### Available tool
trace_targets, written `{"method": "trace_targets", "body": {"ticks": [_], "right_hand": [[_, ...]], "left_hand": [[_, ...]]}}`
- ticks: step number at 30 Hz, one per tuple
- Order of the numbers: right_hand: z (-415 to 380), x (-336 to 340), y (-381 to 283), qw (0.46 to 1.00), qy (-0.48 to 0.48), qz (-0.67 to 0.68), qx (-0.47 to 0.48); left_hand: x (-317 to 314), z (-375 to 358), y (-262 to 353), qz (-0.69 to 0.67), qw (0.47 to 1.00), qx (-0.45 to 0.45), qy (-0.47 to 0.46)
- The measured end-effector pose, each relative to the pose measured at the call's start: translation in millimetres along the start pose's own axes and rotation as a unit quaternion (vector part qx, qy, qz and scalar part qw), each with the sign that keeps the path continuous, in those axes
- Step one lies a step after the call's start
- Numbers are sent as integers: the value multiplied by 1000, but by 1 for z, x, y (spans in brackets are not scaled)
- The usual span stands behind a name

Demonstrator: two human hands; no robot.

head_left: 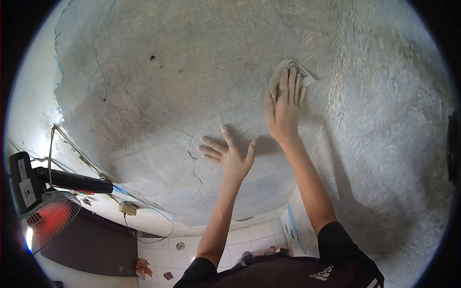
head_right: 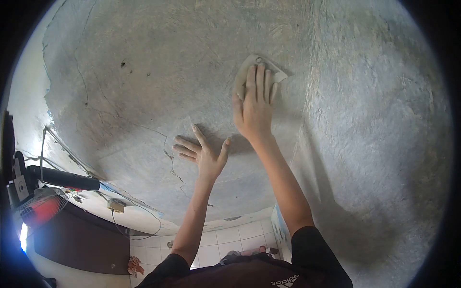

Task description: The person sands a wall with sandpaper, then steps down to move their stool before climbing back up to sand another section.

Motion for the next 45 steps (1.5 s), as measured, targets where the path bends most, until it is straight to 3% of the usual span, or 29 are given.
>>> {"method": "trace_targets", "body": {"ticks": [3,6,12,17,19,20,22,23,25,27,29,30,32,35,36,40,42,43,45], "right_hand": [[-41,-16,-7,1000,-22,-4,7],[-90,-20,-8,994,-105,-31,25],[36,11,-8,996,-8,-50,68],[13,-9,-53,992,-46,-70,93],[-40,-17,-52,978,-137,-16,155],[-42,-17,-47,978,-137,-14,159],[-33,-13,-41,989,-109,-49,83],[-22,-15,-44,989,-109,-46,89],[23,-6,-62,1000,-14,12,9],[36,-13,-84,999,-20,14,35],[24,-29,-110,978,-122,-68,154],[5,-33,-118,978,-125,-62,155],[-47,-42,-136,938,-264,39,223],[-56,-43,-121,926,-273,-37,258],[-38,-40,-115,942,-196,-46,269],[22,-42,-142,966,-105,-73,225],[11,-52,-180,928,-191,-62,314],[-4,-59,-189,927,-196,-58,314],[-39,-71,-206,865,-329,74,372]], "left_hand": [[1,-1,-3,-25,999,-17,23],[5,-9,-10,-16,1000,-23,4],[60,-22,-5,28,994,-106,-9],[92,-16,-13,-79,994,-52,62],[107,-11,-29,-37,994,-61,84],[114,-9,-39,-31,994,-39,92],[126,-5,-60,-28,995,23,93],[131,-5,-73,-28,994,27,99],[139,-6,-100,-104,982,104,120],[139,-7,-119,-138,970,140,141],[128,-12,-138,-148,965,166,136],[122,-15,-145,-126,970,160,133],[126,-17,-149,-111,975,153,117],[130,-30,-157,-122,978,146,90],[135,-32,-161,-132,978,142,77],[131,-45,-183,-157,974,144,80],[123,-52,-193,-161,973,140,89],[124,-54,-194,-158,973,146,88],[128,-58,-198,-165,976,124,73]]}}
Point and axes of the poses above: each hand's wrist, its own z-axis towards the middle knuckle, its own x-axis out of the back of the hand, y = z × x, the point moved 1 cm from there along z, towards the middle knuckle, and after that the axes turned 1 degree about -y, right-handed, at the moved point
